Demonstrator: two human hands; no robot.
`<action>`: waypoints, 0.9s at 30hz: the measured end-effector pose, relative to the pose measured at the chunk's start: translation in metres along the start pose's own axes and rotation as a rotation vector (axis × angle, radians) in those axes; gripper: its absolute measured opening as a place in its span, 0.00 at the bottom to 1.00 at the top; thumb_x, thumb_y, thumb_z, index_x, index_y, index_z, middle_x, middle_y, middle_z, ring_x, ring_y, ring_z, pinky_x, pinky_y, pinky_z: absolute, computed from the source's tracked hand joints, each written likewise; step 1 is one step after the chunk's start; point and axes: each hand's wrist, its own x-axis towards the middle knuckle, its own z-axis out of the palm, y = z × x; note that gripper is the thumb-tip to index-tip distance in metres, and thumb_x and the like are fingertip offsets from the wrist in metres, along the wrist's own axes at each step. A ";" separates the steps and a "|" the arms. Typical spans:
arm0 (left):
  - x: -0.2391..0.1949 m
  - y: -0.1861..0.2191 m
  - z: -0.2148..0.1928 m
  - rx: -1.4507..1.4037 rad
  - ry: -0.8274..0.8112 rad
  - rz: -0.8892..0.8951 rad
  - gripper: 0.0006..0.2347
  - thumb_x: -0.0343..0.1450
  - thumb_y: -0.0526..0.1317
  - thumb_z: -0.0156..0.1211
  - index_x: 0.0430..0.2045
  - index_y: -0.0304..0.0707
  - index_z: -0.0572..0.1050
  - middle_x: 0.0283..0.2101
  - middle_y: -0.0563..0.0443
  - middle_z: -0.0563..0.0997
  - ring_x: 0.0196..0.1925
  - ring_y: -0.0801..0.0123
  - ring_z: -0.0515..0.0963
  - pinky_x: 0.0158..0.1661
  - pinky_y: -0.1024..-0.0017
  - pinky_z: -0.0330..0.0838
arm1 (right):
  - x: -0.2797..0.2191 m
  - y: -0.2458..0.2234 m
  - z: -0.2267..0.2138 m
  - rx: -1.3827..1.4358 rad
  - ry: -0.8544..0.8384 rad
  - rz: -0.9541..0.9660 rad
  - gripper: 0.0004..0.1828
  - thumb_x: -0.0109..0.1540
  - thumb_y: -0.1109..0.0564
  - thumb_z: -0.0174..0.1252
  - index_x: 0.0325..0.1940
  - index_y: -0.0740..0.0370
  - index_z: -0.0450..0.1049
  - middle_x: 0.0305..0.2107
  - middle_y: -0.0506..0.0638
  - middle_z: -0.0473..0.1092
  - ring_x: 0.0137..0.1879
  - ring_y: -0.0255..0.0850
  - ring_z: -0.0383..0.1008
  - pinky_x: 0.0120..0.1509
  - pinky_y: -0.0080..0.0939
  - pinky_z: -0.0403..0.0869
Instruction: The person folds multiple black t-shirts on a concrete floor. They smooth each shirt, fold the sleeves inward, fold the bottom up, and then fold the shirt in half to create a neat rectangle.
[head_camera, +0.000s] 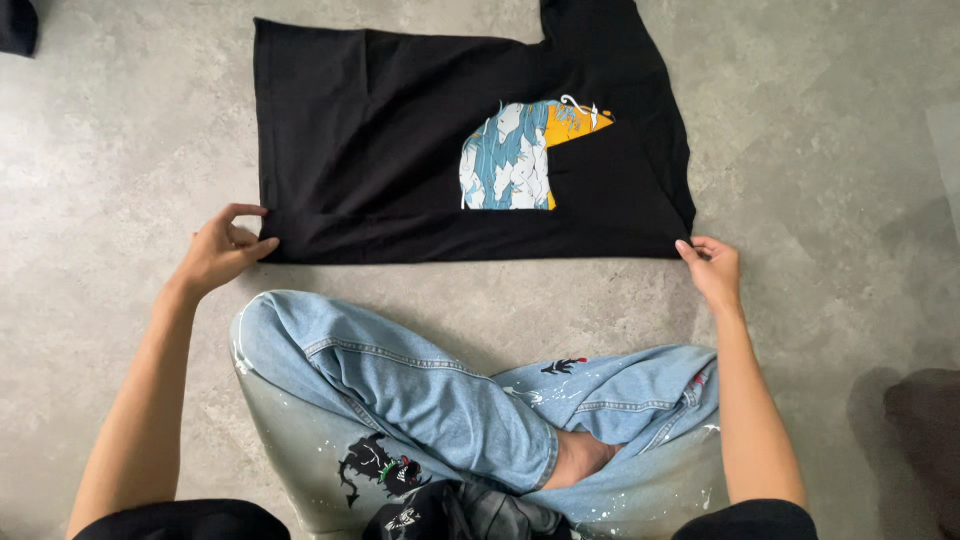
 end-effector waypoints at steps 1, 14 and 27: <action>-0.012 0.017 0.000 0.001 -0.001 -0.004 0.23 0.71 0.48 0.66 0.62 0.47 0.70 0.25 0.59 0.80 0.41 0.65 0.79 0.73 0.42 0.34 | -0.001 -0.002 -0.004 -0.001 -0.004 0.002 0.14 0.64 0.42 0.74 0.48 0.48 0.83 0.36 0.43 0.79 0.42 0.32 0.77 0.49 0.35 0.73; 0.008 0.006 0.021 -0.114 0.237 0.118 0.21 0.72 0.41 0.74 0.58 0.47 0.72 0.34 0.55 0.82 0.30 0.69 0.82 0.34 0.73 0.76 | -0.011 0.041 0.007 -0.428 -0.022 0.014 0.21 0.66 0.31 0.67 0.49 0.46 0.83 0.35 0.41 0.80 0.51 0.43 0.81 0.58 0.44 0.71; -0.032 0.036 0.033 -0.500 0.184 0.232 0.27 0.75 0.33 0.69 0.68 0.39 0.60 0.45 0.41 0.78 0.36 0.64 0.81 0.36 0.74 0.79 | -0.072 -0.041 -0.018 -0.454 0.000 -0.124 0.16 0.71 0.32 0.63 0.45 0.41 0.82 0.35 0.38 0.80 0.50 0.43 0.80 0.59 0.47 0.62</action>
